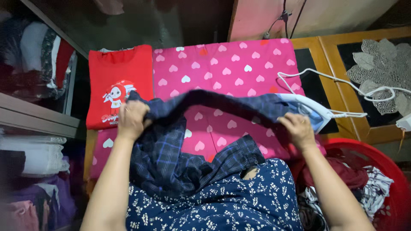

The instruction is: The person irons a blue plaid shirt on a pink heart-patterned ironing board. They smooth the fabric with one hand while moving the iron with the other, then reposition the shirt to iron different sections.

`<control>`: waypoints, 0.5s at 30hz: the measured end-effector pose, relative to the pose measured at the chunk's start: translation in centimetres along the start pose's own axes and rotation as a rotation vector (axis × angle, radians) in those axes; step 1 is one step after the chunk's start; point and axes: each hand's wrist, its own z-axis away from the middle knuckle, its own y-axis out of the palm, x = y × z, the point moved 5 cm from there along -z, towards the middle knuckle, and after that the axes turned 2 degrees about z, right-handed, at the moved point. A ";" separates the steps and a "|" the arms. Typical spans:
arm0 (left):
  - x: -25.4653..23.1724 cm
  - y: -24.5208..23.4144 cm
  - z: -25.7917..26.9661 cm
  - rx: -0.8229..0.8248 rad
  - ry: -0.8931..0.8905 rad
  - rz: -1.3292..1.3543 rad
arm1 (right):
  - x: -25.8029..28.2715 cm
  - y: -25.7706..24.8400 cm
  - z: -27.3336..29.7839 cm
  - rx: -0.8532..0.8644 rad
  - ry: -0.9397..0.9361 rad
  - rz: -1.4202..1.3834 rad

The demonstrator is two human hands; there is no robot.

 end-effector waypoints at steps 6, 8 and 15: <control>-0.7 1.6 4.9 0.239 -0.023 -0.232 | 1.6 2.1 4.2 0.071 0.112 0.059; 0.0 1.6 5.2 0.291 -0.033 -0.321 | 0.2 3.0 4.9 0.154 0.136 0.030; 0.5 -1.2 5.1 0.412 -0.194 -0.431 | -0.6 2.2 5.4 0.166 0.238 -0.089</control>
